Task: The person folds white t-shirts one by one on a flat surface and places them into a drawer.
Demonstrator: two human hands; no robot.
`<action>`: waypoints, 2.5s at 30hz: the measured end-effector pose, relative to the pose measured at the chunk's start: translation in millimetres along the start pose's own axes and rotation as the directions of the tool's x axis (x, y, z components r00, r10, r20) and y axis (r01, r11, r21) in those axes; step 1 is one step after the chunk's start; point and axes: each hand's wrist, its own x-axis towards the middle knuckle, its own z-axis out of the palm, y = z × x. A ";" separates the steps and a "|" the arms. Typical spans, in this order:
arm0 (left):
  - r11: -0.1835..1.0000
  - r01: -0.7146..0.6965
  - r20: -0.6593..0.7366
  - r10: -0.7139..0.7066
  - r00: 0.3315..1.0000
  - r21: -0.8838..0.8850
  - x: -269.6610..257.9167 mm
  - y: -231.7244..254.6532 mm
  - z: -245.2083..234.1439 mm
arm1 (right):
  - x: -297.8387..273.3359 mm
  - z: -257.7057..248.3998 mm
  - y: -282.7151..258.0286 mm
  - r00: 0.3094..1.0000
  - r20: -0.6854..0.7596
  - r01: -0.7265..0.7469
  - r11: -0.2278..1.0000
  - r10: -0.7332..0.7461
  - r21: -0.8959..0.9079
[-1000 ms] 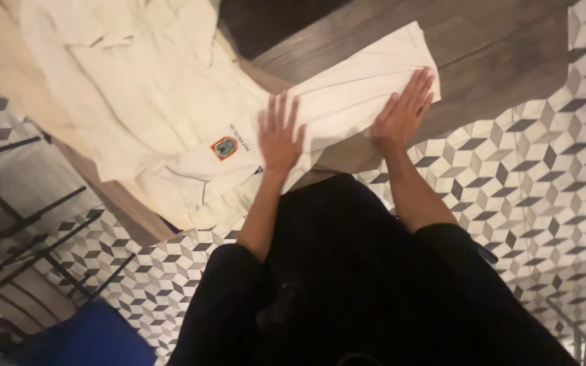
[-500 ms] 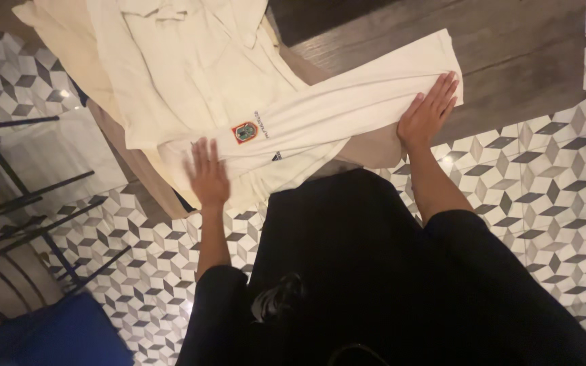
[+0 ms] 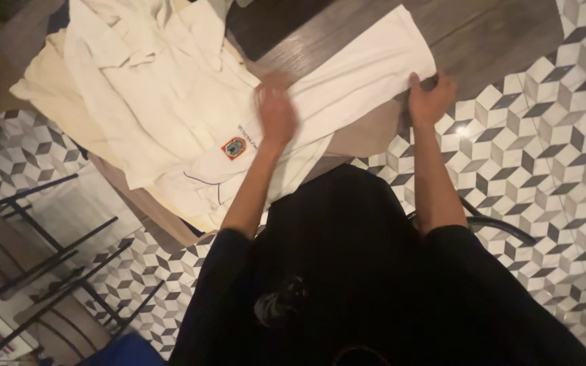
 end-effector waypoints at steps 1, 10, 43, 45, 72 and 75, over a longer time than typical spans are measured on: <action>0.998 -0.066 0.064 0.066 0.996 0.009 20.2 18.3 15.3 | 2.4 2.3 -0.2 1.000 -0.004 -0.007 1.000 0.007 -0.004; 0.973 0.153 0.366 -0.081 0.927 -0.174 114.8 126.3 150.1 | 11.8 -2.3 -44.8 0.907 0.084 -0.421 0.888 0.413 0.182; 0.673 0.149 0.292 0.104 0.951 -0.724 186.2 103.7 134.3 | -13.7 -51.8 -106.2 0.877 0.350 -0.477 0.520 0.328 0.708; 0.674 0.133 0.277 0.109 0.955 -0.726 180.2 97.2 105.1 | -26.8 -61.9 -124.8 0.947 0.255 -0.321 0.547 0.196 0.773; 0.874 0.410 0.026 -0.418 0.908 -0.260 -56.9 -24.4 -24.8 | -202.7 -41.1 -226.5 0.821 0.465 0.254 0.941 -0.331 0.222; 0.979 0.191 0.104 -0.183 0.978 -0.069 -67.9 7.3 -39.4 | -180.5 -14.8 -222.4 0.758 0.372 0.499 0.844 -0.535 0.196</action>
